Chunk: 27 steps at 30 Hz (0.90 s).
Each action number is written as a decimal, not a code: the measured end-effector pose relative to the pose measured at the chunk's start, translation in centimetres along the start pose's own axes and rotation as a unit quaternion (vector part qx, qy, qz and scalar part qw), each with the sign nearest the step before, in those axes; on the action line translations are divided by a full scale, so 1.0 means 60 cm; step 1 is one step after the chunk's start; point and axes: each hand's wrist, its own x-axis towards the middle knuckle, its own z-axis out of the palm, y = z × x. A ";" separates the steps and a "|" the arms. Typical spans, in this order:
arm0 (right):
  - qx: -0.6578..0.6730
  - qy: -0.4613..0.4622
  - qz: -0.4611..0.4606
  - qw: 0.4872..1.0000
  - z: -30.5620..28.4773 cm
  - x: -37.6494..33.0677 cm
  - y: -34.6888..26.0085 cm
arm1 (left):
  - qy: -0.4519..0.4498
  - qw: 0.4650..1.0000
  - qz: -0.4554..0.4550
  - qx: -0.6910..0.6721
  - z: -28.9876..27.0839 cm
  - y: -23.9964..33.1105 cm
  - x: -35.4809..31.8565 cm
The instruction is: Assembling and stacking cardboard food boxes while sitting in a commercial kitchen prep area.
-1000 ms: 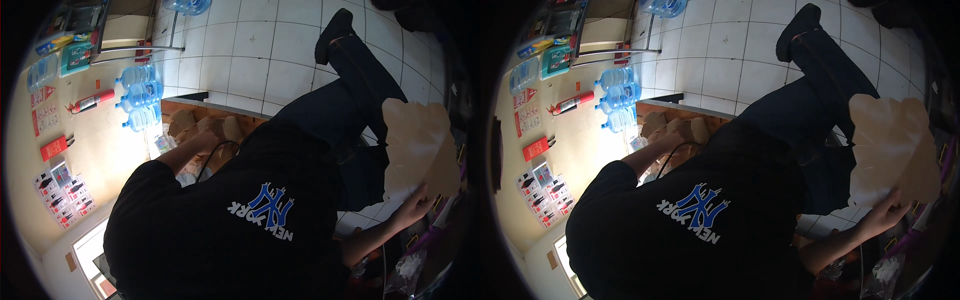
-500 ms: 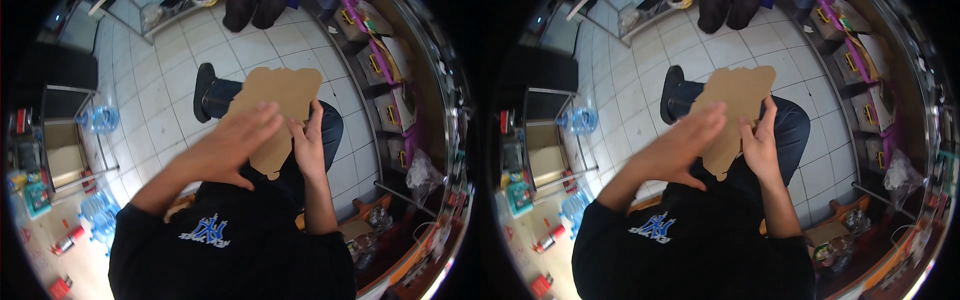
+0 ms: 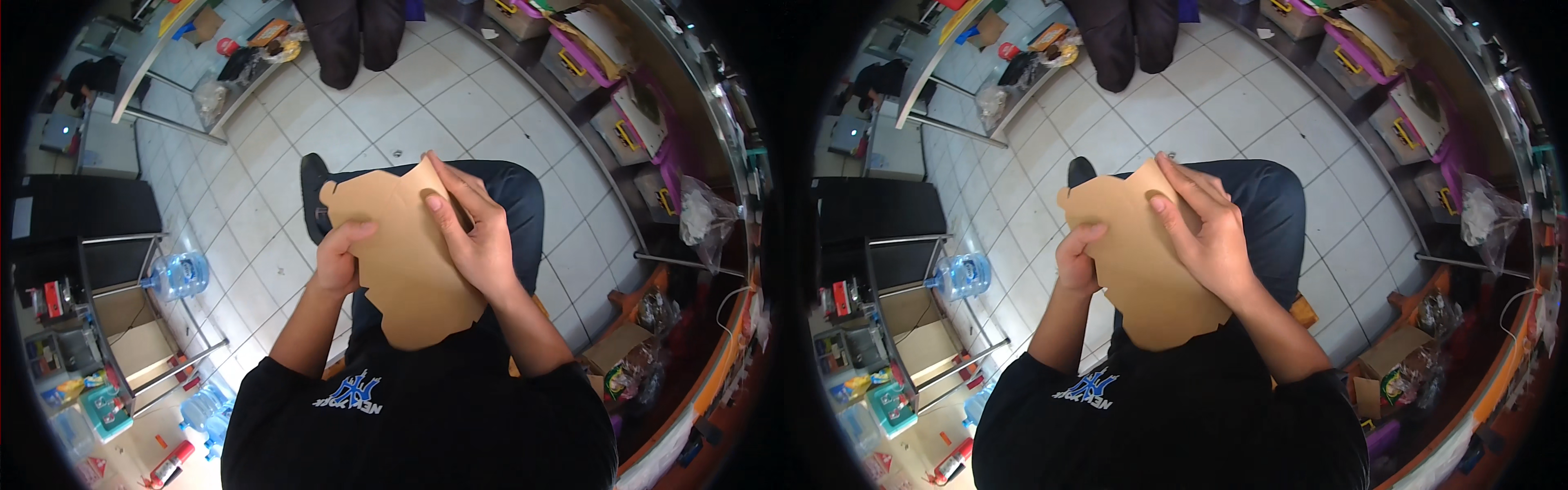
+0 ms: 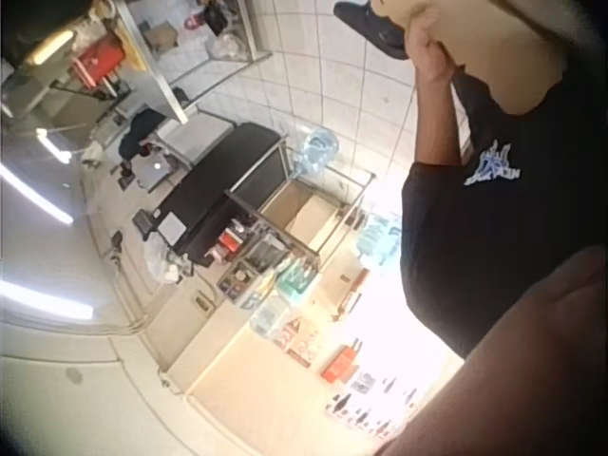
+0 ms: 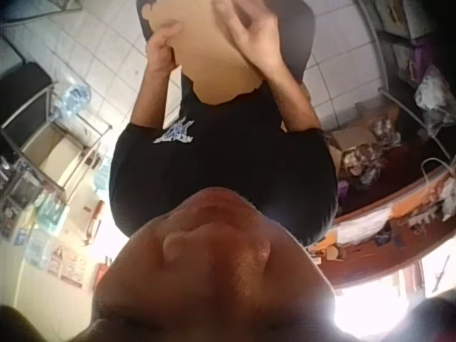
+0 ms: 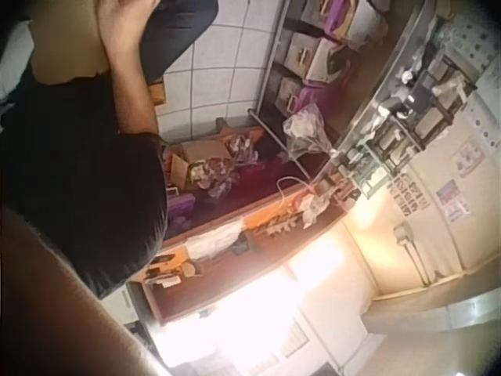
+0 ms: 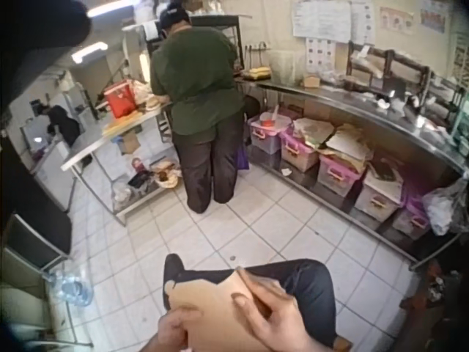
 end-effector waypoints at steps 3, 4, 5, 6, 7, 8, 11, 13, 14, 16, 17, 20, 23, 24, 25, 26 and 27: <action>0.149 -0.016 0.099 0.984 0.019 -0.006 -0.001 | 0.062 0.996 0.005 0.059 0.029 0.016 -0.002; 0.173 -0.012 0.114 0.978 0.022 -0.009 0.000 | 0.094 0.990 0.016 0.104 0.033 0.017 -0.006; 0.177 -0.009 0.116 0.977 0.025 -0.010 -0.004 | 0.095 0.989 0.012 0.109 0.032 0.018 -0.011; 0.131 0.019 0.088 0.987 0.027 -0.010 -0.011 | 0.072 0.992 0.047 0.096 0.029 0.017 -0.018; 0.085 0.048 0.061 0.993 0.028 -0.010 -0.016 | 0.047 0.992 0.080 0.083 0.025 0.017 -0.022; 0.087 0.053 0.063 0.993 0.026 -0.012 -0.018 | 0.046 0.992 0.077 0.087 0.017 0.017 -0.024; 0.115 0.005 0.041 0.993 0.023 -0.014 -0.019 | -0.041 0.995 0.096 -0.004 -0.002 0.018 -0.021; 0.175 0.000 0.049 0.983 0.029 -0.023 -0.029 | -0.045 0.994 0.097 -0.034 -0.003 0.014 -0.018; 0.235 -0.009 0.058 0.970 0.033 -0.024 -0.033 | -0.046 0.994 0.095 -0.032 0.000 0.013 -0.014; 0.225 0.015 0.026 0.974 0.039 -0.023 -0.025 | 0.017 0.997 0.076 -0.030 0.012 0.012 -0.009; 0.155 0.005 -0.014 0.988 0.035 -0.020 -0.017 | 0.018 0.997 0.074 -0.029 0.020 0.014 -0.006; 0.106 -0.009 -0.045 0.993 0.038 -0.018 0.008 | 0.136 0.988 0.028 0.071 0.041 0.028 0.006; 0.090 0.004 -0.054 0.994 0.031 -0.019 0.027 | 0.158 0.984 -0.044 0.074 0.048 0.031 0.013; 0.054 0.020 -0.074 0.996 0.030 -0.018 0.030 | 0.155 0.980 -0.051 0.111 0.052 0.029 0.016; 0.028 0.066 -0.079 0.994 0.030 -0.017 0.030 | 0.151 0.976 -0.057 0.147 0.058 0.025 0.018; 0.029 0.063 -0.078 0.994 0.028 -0.018 0.036 | 0.154 0.976 -0.057 0.146 0.067 0.022 0.019; 0.009 0.069 -0.110 0.991 0.023 -0.020 0.045 | 0.150 0.977 -0.055 0.141 0.077 0.017 0.021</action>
